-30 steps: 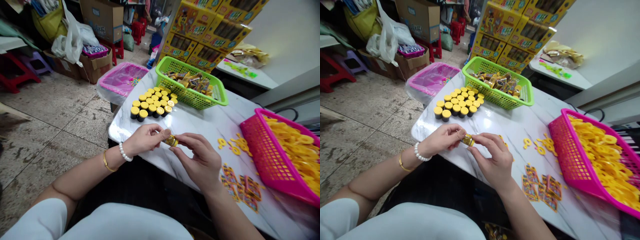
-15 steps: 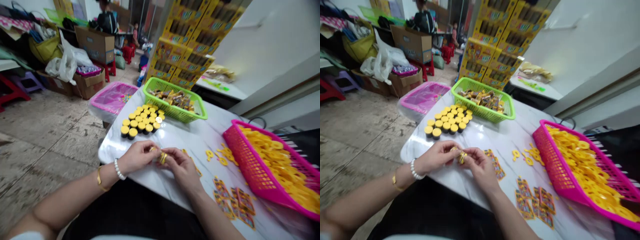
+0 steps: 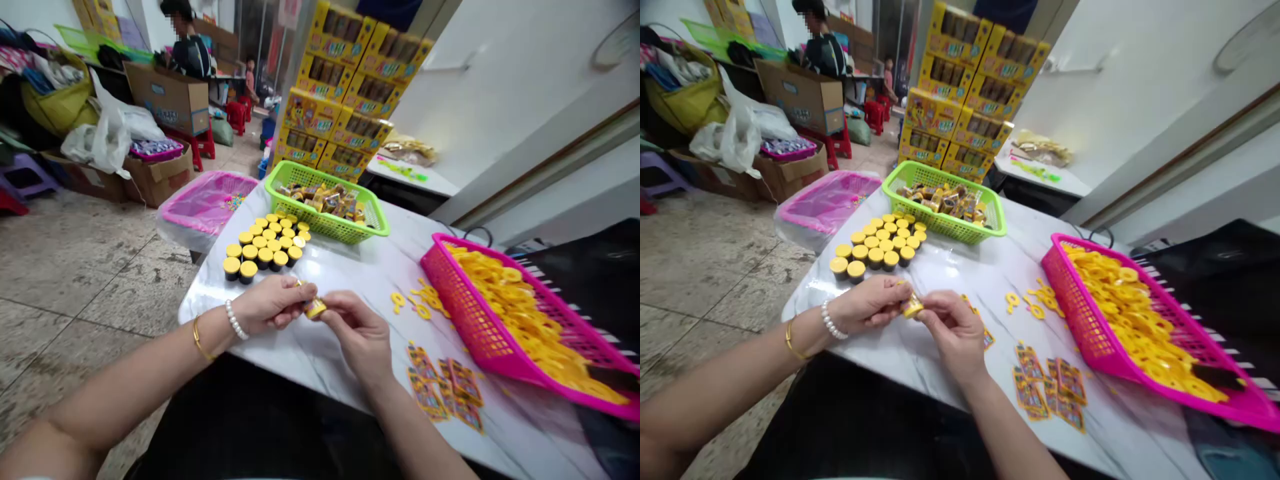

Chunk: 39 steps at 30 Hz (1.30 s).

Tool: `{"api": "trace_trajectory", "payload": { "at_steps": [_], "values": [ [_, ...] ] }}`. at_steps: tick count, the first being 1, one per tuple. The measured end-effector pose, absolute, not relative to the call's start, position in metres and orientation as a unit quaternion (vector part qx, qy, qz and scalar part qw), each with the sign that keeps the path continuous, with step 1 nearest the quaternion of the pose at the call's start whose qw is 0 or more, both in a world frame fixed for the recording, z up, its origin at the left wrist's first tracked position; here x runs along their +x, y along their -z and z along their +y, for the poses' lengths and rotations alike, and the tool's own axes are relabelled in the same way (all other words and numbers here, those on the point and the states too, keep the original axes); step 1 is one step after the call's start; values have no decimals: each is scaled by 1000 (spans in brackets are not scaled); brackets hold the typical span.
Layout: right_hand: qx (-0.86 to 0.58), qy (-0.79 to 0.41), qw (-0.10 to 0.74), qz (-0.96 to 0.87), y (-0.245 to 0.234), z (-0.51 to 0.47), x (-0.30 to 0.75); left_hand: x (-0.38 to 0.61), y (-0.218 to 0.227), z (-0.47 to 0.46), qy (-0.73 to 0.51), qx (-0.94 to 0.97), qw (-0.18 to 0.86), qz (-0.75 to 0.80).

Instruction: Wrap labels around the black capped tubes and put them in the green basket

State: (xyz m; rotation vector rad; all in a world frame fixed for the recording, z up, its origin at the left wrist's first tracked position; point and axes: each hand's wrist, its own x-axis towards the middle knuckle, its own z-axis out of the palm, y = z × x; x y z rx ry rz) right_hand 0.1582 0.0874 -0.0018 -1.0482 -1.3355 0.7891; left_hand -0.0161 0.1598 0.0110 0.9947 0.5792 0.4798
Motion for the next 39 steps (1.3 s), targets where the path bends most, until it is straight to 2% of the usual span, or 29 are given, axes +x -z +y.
{"api": "trace_trajectory", "payload": {
  "at_steps": [3,6,10,16,22,27,29,33,39],
  "values": [
    [-449,-286,573,-623,-1,87,159,-18,-11,161,-198,450,831,262],
    [-442,-253,590,-627,-1,84,158,-19,-13,160,-186,449,836,254],
    [-439,-287,613,-591,4,83,157,-17,-12,159,-171,469,818,287],
    [-467,-244,555,-643,6,83,160,-18,-9,161,-182,461,818,292],
    [-418,-338,609,-583,10,80,155,-18,-8,161,-187,462,825,267],
    [-449,-249,543,-664,7,81,157,-19,-6,160,-186,479,806,294],
    [-454,-226,546,-667,5,80,159,-20,-7,160,-173,469,825,263],
    [-441,-239,582,-640,5,77,161,-19,-7,160,-155,458,841,242],
    [-425,-259,547,-673,8,78,156,-21,-9,157,-158,466,827,270]
  ]
}}
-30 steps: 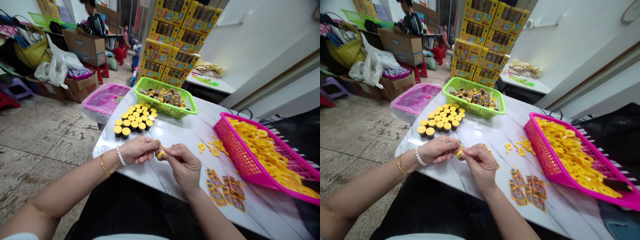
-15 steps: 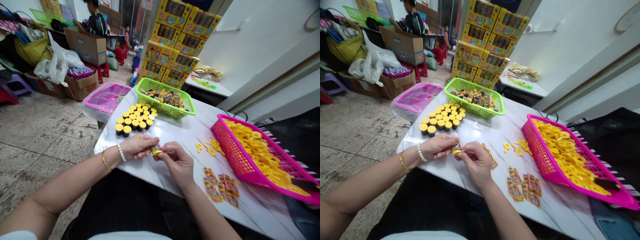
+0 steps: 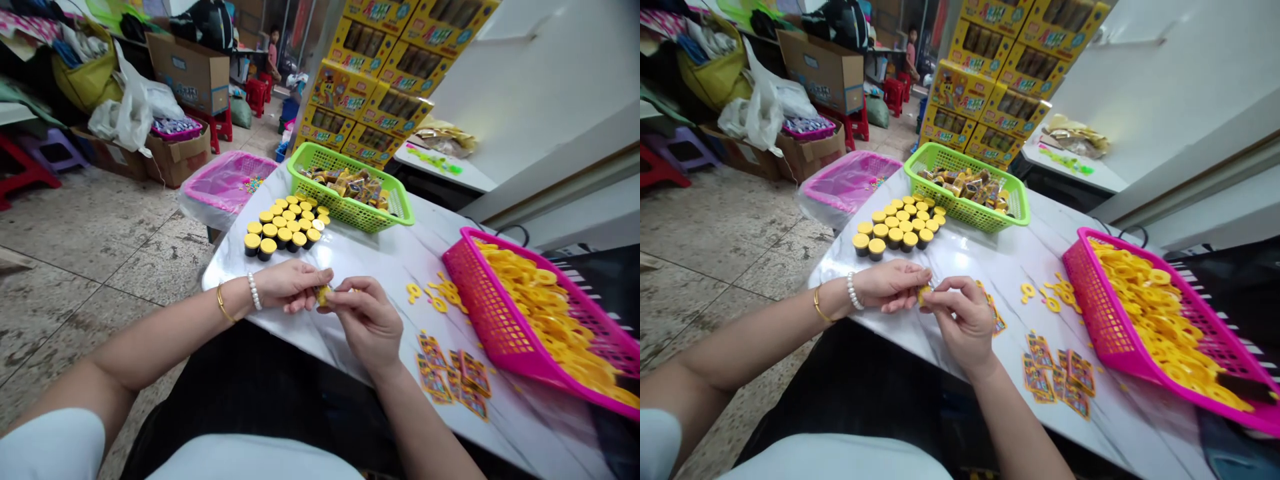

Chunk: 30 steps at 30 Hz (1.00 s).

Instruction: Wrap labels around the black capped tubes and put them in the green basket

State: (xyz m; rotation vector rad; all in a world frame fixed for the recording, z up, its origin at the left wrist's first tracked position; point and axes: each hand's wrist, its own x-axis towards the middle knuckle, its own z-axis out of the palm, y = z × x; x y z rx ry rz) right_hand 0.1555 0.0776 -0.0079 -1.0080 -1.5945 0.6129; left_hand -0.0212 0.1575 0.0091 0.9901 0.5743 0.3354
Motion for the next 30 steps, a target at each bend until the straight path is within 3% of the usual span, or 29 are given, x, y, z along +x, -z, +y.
{"api": "trace_trajectory", "payload": {
  "at_steps": [5,10,19,30],
  "values": [
    [-434,-296,558,-642,4,74,154,-25,-13,147,-174,471,805,317],
    [-461,-163,486,-725,2,66,158,-24,-13,128,-213,411,818,341],
    [-444,-241,581,-638,3,61,144,-18,-2,108,-267,295,869,293],
    [-428,-224,516,-707,-3,62,143,-8,11,91,-289,287,866,291]
  ]
}}
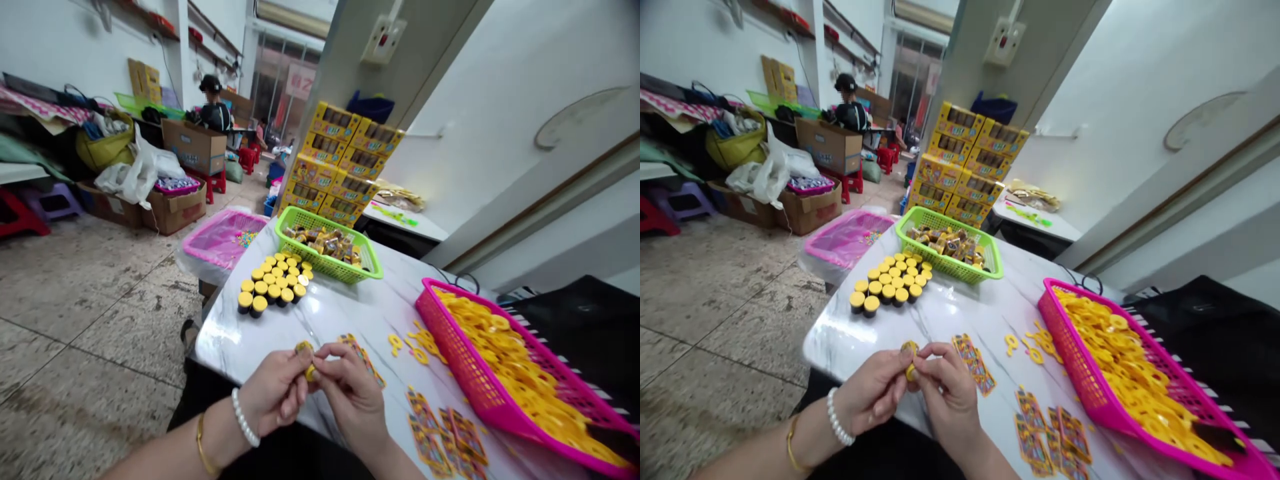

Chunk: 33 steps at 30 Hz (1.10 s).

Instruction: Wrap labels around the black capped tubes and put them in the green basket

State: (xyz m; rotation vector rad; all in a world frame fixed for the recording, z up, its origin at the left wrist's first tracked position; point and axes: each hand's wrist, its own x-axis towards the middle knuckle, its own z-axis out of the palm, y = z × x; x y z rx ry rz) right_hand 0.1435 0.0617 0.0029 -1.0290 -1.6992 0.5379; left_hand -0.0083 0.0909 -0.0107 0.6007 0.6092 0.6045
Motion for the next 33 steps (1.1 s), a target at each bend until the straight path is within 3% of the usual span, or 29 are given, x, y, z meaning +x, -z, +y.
{"api": "trace_trajectory", "payload": {
  "at_steps": [3,5,7,10,18,25,28,33],
  "values": [
    [-444,-181,507,-716,-23,89,159,-17,7,87,-291,260,874,289],
    [-475,-88,521,-704,-50,121,176,-31,4,83,-276,261,878,290],
    [-517,16,491,-701,-80,155,196,-48,1,77,-263,274,877,295],
    [-592,39,418,-687,-102,191,226,-79,-3,70,-246,303,868,308],
    [-681,-28,244,-690,-23,117,255,-128,4,72,-225,281,866,347],
    [-690,-66,299,-656,21,98,253,-118,-4,98,-154,308,879,328],
    [-687,-9,316,-655,11,95,246,-114,-12,106,-150,310,877,335],
    [-633,75,419,-646,-19,82,191,-96,-17,113,-229,386,815,366]
  ]
}}
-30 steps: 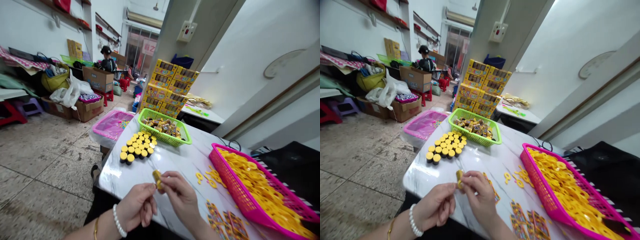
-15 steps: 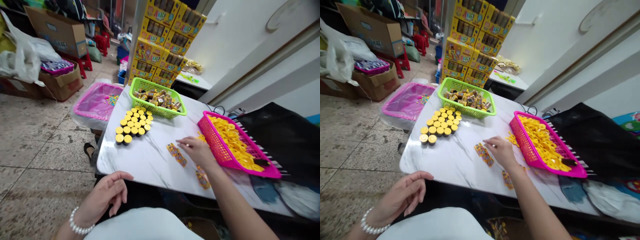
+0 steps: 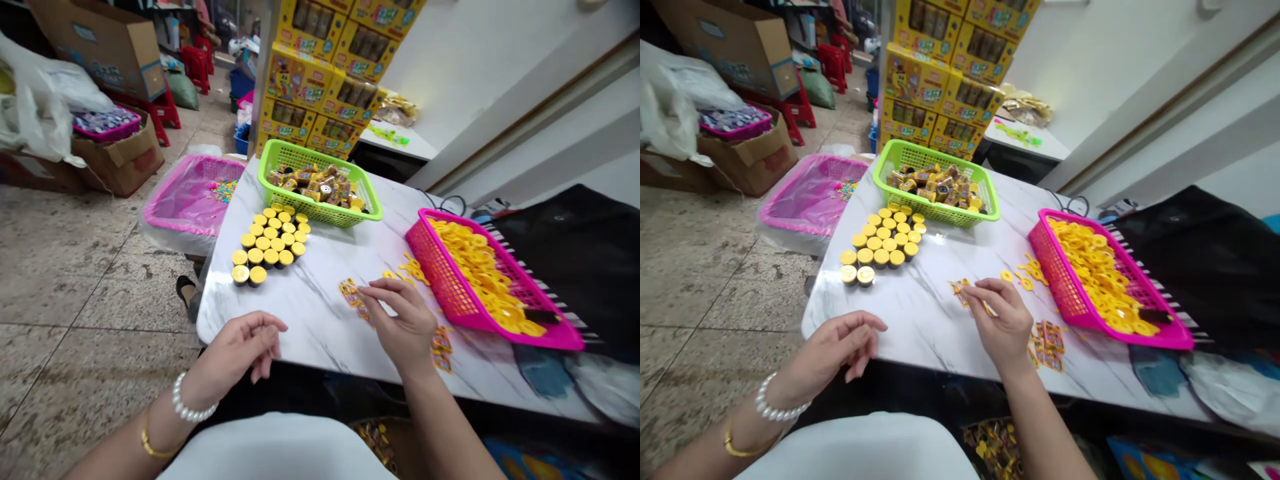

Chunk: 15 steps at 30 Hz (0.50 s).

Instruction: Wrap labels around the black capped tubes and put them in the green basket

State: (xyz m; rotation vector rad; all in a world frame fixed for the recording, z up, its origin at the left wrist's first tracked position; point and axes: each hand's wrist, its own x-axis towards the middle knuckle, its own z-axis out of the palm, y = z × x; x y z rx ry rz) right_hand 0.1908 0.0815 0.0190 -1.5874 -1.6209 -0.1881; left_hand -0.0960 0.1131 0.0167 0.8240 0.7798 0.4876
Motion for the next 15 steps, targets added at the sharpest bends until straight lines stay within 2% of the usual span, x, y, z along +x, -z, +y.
{"api": "trace_trajectory", "payload": {
  "at_steps": [7,10,13,15],
  "values": [
    [-464,-41,460,-756,-17,72,113,-72,-16,108,-379,423,721,398],
    [-506,-176,481,-694,-13,72,110,-72,-15,102,-388,442,690,421],
    [-536,-355,428,-635,-14,71,110,-70,-17,99,-361,501,650,442],
    [-548,-398,398,-619,-15,70,108,-66,-19,97,-382,516,618,455]
  ]
}}
